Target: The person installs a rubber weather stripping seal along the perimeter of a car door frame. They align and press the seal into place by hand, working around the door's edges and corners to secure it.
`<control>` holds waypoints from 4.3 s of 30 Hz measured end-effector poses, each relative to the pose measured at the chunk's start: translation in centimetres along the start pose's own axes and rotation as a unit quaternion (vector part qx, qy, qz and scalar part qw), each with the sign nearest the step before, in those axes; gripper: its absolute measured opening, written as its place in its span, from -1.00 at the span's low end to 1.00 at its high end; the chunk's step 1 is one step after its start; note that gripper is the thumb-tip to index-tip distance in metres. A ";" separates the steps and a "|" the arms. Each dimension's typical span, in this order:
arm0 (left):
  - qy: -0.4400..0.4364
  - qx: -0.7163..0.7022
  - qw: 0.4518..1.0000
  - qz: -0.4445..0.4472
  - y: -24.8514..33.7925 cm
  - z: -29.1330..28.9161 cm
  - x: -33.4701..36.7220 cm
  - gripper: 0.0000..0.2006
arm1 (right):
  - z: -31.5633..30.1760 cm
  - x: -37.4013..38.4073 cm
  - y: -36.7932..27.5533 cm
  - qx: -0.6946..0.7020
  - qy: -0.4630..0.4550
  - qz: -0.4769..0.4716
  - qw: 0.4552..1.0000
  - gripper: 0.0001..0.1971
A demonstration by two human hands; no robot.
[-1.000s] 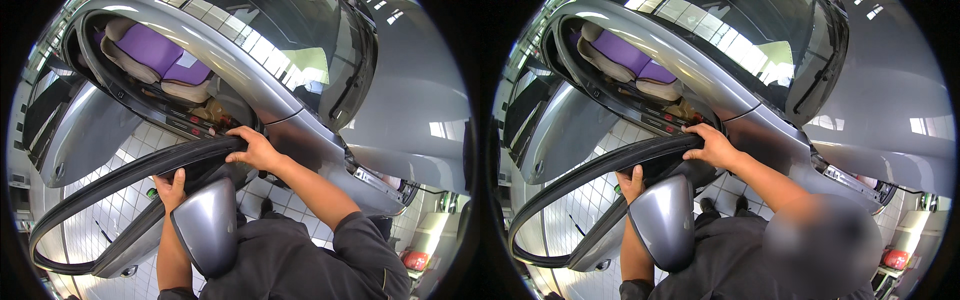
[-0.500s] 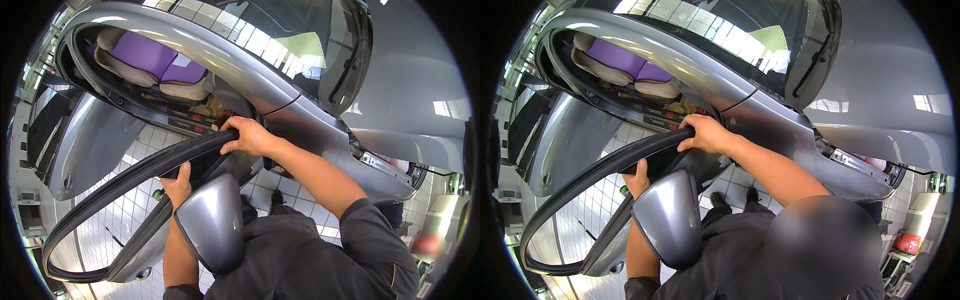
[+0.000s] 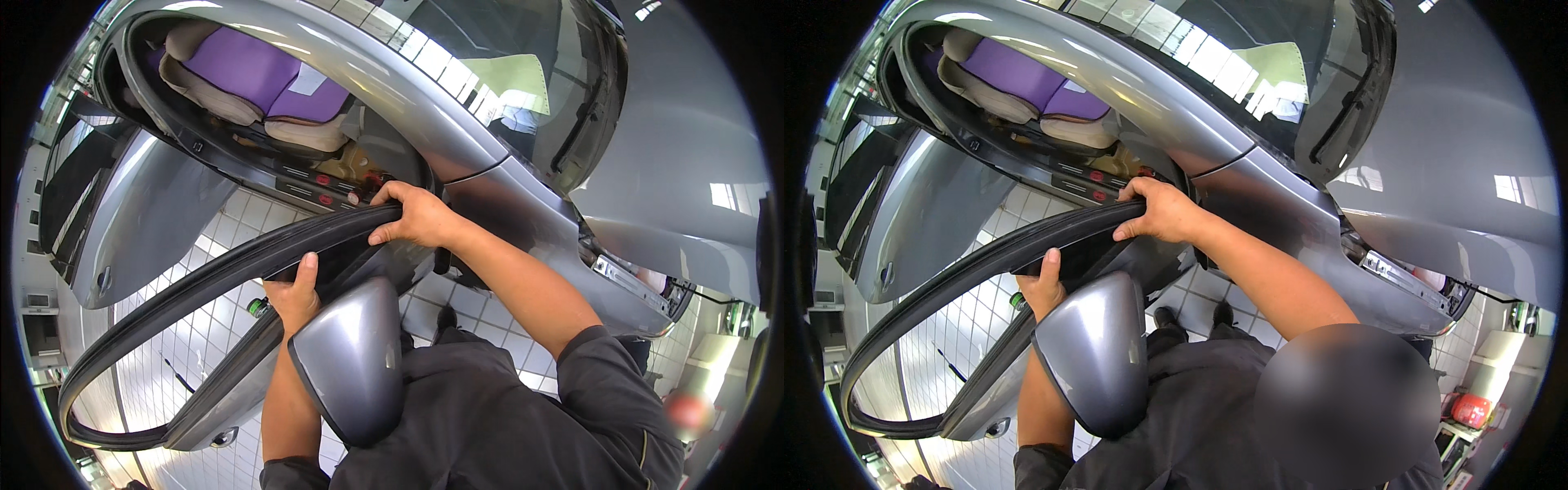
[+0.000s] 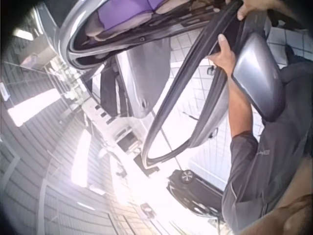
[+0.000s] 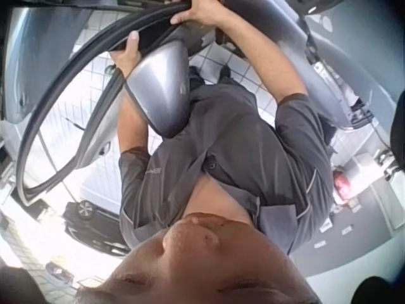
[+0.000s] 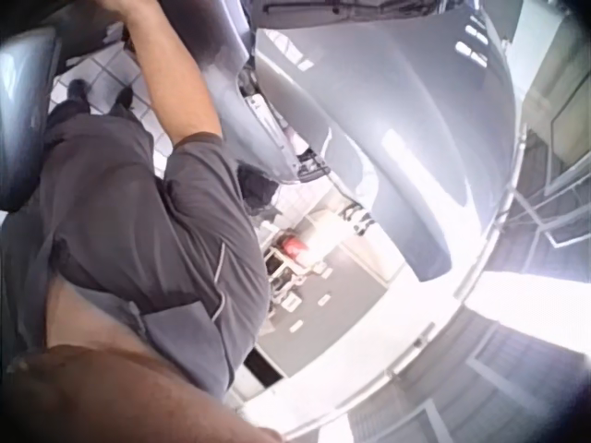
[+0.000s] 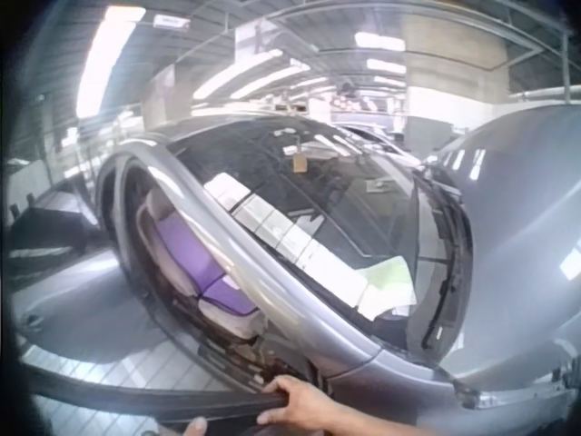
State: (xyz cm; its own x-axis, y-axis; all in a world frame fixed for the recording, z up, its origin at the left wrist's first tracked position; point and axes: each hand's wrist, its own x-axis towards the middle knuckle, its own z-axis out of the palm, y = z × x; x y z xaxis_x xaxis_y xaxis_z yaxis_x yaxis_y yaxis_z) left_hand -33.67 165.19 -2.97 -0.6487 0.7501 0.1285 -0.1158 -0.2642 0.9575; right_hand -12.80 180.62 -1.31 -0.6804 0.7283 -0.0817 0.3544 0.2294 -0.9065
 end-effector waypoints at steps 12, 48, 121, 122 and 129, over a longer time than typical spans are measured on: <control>-0.023 -0.024 0.999 -0.005 0.6 0.5 0.0 -0.51 | 1.3 -0.2 0.5 -0.054 0.059 -0.073 0.994 -0.37; -0.160 0.107 0.981 -0.014 4.0 -4.2 -0.4 -0.15 | 4.3 1.2 -8.7 -0.078 -0.086 -0.092 0.989 0.03; -0.134 0.556 0.814 -0.102 3.5 -1.3 0.2 -0.19 | 0.8 0.2 -2.8 -0.211 -0.007 -0.150 0.966 -0.40; -0.142 0.546 0.820 -0.098 3.8 -0.9 0.0 -0.30 | 0.8 0.0 -2.6 -0.211 -0.003 -0.154 0.965 -0.40; -0.115 0.501 0.853 -0.091 2.9 -0.7 -0.9 -0.60 | 1.3 -0.5 -2.1 -0.201 0.022 -0.173 0.964 -0.41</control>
State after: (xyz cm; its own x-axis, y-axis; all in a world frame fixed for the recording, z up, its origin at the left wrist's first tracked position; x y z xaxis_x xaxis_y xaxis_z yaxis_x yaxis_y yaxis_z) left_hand -33.95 163.37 -0.45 -0.5109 0.8527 -0.1093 0.5759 0.4339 0.6928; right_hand -13.98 178.96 0.09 -0.7782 0.5872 0.2226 0.3360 0.6887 -0.6425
